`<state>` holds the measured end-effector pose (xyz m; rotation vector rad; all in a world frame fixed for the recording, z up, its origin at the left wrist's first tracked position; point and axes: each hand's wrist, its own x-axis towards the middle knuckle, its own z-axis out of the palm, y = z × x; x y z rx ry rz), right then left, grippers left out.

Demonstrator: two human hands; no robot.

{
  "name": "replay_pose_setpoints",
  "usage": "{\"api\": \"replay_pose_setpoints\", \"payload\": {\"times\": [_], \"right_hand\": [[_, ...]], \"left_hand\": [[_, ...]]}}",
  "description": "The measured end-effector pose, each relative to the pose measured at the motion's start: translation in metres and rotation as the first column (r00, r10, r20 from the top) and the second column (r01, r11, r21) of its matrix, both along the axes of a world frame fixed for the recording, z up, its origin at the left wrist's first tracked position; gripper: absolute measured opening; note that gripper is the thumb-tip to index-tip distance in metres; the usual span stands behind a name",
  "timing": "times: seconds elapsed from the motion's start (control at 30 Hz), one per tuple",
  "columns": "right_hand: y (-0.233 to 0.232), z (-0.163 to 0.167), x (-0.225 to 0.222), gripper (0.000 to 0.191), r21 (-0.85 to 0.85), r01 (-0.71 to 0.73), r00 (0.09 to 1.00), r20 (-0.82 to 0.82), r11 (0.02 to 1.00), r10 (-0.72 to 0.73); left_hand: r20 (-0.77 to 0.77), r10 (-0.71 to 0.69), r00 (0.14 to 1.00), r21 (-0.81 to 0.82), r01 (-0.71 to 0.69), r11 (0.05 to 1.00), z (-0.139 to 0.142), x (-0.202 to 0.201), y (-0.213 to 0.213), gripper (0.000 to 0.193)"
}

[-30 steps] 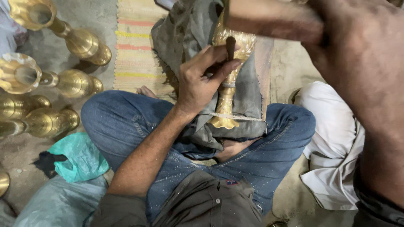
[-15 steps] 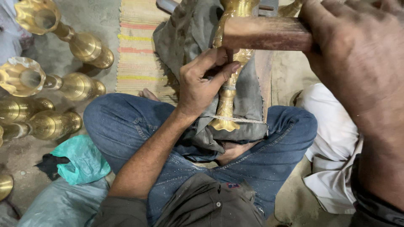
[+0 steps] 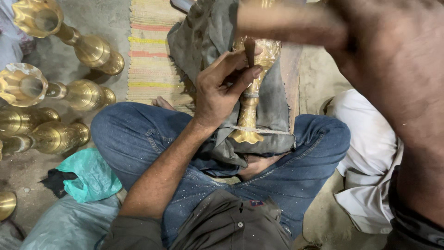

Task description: The person sits cross-legged on the floor with a brass vase clamped in cloth on their lap. They hold a chisel against the vase surface and repeatedly strike it with a wooden mallet, repositioning the chisel to engrave decorative patterns into the brass.

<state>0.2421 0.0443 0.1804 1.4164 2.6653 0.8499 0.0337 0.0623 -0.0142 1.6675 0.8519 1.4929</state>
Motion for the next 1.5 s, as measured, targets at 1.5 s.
{"api": "replay_pose_setpoints", "payload": {"times": [1.5], "right_hand": [[0.01, -0.007, 0.002, 0.02, -0.064, -0.042, 0.995, -0.089, 0.997, 0.036]], "left_hand": [[0.116, -0.072, 0.991, -0.047, 0.077, 0.996, -0.006, -0.004, 0.0, 0.029]]}}
